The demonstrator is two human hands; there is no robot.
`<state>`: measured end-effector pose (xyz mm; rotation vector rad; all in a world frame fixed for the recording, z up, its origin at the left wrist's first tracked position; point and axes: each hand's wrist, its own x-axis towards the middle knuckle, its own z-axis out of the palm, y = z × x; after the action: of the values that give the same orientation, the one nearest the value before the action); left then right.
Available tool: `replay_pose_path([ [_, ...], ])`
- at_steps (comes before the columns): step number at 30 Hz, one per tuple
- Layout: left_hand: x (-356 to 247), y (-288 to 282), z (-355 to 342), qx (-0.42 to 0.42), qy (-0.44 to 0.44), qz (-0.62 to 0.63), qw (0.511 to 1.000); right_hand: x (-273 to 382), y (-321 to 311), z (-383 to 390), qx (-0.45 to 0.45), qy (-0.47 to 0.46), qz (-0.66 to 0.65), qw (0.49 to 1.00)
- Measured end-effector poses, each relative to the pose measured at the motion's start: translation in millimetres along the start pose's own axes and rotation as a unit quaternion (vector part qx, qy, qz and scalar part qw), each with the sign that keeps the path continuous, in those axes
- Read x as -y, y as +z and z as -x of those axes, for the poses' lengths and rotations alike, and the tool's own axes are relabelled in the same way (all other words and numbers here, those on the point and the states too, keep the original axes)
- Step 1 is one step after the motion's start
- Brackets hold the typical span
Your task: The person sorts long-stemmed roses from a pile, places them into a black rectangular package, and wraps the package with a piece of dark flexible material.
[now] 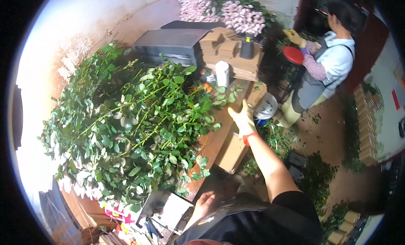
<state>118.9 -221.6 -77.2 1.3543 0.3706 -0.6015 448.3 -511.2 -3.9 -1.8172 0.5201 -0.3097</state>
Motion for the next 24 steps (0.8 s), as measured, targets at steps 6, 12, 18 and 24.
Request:
replay_pose_path([
  [6, 9.8, 22.3, 19.2, -0.178, -0.054, 0.033, 0.982, 11.9, 88.7, -160.0, 0.017, -0.006, -0.003, 1.0],
  [12, -4.6, 68.6, 11.2, -0.254, -0.102, 0.125, 0.954, -15.9, 143.8, -205.4, -0.033, 0.012, -0.022, 0.999],
  [18, -21.0, 91.3, -15.0, -0.287, -0.098, 0.108, 0.947, -20.9, 145.8, -209.7, -0.028, 0.014, -0.178, 0.984],
  [24, -29.9, 92.9, -26.2, -0.235, -0.065, 0.086, 0.966, 13.9, 86.6, -202.6, 0.067, -0.073, -0.055, 0.994],
])
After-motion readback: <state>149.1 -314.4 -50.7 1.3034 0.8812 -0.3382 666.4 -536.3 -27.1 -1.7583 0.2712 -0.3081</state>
